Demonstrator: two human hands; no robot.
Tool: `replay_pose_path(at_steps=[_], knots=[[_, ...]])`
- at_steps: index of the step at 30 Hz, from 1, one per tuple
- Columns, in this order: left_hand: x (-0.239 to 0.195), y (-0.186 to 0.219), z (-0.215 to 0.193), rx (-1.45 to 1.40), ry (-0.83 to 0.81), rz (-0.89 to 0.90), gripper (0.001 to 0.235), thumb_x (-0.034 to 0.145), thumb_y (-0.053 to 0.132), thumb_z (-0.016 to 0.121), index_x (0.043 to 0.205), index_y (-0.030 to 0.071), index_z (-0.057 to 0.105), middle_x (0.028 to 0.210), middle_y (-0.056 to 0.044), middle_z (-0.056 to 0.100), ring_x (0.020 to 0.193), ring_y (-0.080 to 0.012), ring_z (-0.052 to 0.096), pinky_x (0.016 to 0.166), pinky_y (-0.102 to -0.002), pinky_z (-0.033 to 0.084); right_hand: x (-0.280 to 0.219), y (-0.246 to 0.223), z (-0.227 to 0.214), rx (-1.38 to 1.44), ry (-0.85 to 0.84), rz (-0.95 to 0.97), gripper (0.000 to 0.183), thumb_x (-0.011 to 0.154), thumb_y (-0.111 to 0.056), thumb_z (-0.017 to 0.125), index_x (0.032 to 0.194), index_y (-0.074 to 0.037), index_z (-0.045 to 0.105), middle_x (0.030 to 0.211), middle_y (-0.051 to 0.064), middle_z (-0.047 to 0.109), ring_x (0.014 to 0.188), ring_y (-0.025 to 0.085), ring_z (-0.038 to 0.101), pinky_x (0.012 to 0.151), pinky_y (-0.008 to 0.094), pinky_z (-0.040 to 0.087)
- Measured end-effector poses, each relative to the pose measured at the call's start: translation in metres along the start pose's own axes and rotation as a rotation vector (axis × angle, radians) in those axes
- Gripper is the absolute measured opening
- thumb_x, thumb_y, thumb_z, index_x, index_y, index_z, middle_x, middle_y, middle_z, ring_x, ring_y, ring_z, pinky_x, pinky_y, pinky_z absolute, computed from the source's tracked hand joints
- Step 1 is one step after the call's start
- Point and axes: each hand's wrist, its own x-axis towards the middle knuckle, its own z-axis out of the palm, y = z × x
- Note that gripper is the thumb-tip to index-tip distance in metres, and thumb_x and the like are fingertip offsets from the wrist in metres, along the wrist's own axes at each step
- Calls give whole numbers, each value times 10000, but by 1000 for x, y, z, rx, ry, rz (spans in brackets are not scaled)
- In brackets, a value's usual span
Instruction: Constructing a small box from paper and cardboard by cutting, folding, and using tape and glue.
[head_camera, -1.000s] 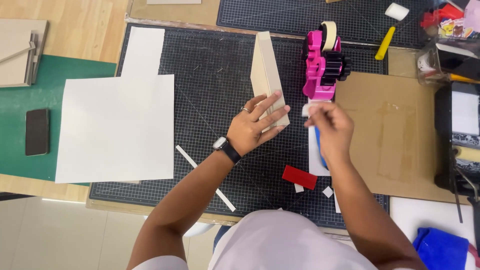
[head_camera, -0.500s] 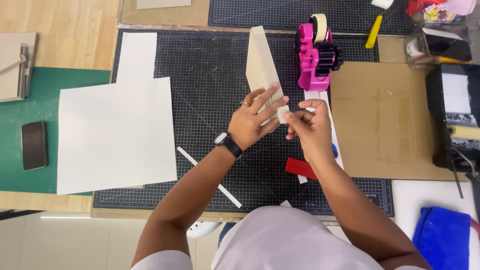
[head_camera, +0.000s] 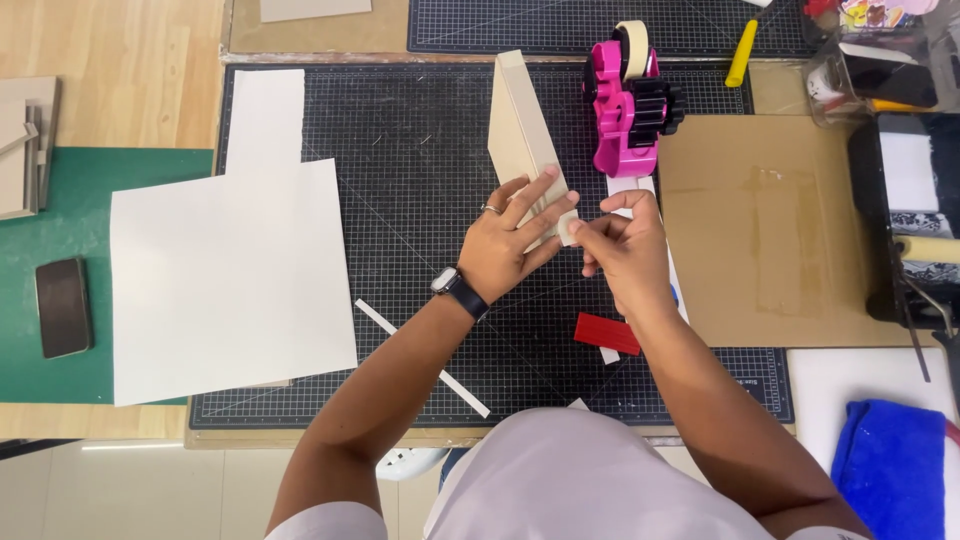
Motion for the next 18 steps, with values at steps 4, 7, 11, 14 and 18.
replay_pose_path(at_steps=[4,7,11,14,18], knots=[[-2,-2,5,5,-8,5,462,1009,358,682,1460,335,585,1544,-19,489,1313,-421,563,961,-440,653,1,-4,3,-33,22,1,354,923,-10,735,1125,-27,446,753,207,668,552,96,580,397,237,523],[-6,-9,11,84,-80,-3,586,1065,474,553,1606,356,361,1574,-38,437,1340,-419,552,957,-480,650,4,-4,6,-64,48,20,371,901,-36,763,1097,-40,448,740,212,671,535,85,587,357,235,502],[-8,-4,2,177,-173,25,545,1081,436,548,1590,420,353,1575,-86,398,1340,-478,544,966,-567,632,1,-4,5,-48,24,30,337,905,-17,725,1097,-39,449,751,219,665,560,96,602,363,250,517],[-2,-2,-5,181,-236,8,536,1068,467,572,1569,431,385,1581,-84,374,1340,-470,549,985,-591,617,-3,3,0,4,2,47,362,913,-16,732,1130,-26,442,786,209,654,618,140,628,425,286,566],[3,2,-11,120,-276,-18,577,1030,501,631,1556,438,403,1592,-69,348,1313,-486,569,957,-597,630,-9,13,-4,9,-58,9,323,970,-21,683,1135,-51,407,864,180,654,709,143,633,492,269,601]])
